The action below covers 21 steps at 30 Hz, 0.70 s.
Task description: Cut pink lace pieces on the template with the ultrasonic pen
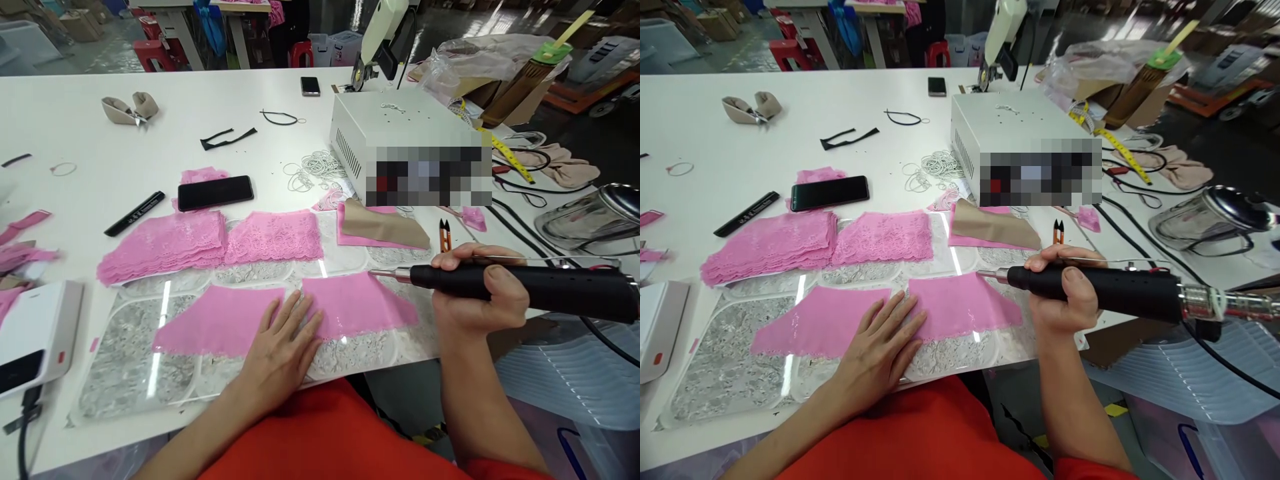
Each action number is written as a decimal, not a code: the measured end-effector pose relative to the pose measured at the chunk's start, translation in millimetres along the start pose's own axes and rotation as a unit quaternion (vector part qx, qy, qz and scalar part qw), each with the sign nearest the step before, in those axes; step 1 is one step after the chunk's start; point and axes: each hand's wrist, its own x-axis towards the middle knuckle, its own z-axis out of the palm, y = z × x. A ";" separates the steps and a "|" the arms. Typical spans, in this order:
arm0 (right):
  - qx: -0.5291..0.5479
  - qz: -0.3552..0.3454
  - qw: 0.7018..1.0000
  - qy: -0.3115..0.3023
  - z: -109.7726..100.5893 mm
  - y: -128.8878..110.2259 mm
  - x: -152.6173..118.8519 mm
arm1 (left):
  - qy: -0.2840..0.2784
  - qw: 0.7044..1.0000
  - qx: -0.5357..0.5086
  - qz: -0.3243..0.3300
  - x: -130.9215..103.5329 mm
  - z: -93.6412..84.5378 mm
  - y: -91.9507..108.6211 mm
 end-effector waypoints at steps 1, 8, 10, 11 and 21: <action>0.001 0.000 1.000 0.000 0.1 0.2 0.1 | 0.000 1.000 -0.001 0.000 0.1 -0.1 0.1; -0.002 -0.003 1.000 -0.016 -2.5 1.5 1.3 | -0.002 1.000 0.001 -0.003 0.2 -0.6 0.3; -0.003 -0.007 1.000 -0.023 -4.3 2.7 1.5 | -0.001 1.000 0.001 -0.002 0.2 -0.8 0.3; -0.004 -0.009 1.000 -0.027 -5.1 3.2 1.4 | -0.001 1.000 0.002 -0.001 0.2 -0.9 0.3; -0.009 -0.008 1.000 -0.023 -0.9 1.0 1.4 | -0.002 1.000 -0.005 -0.007 -0.3 -0.6 0.0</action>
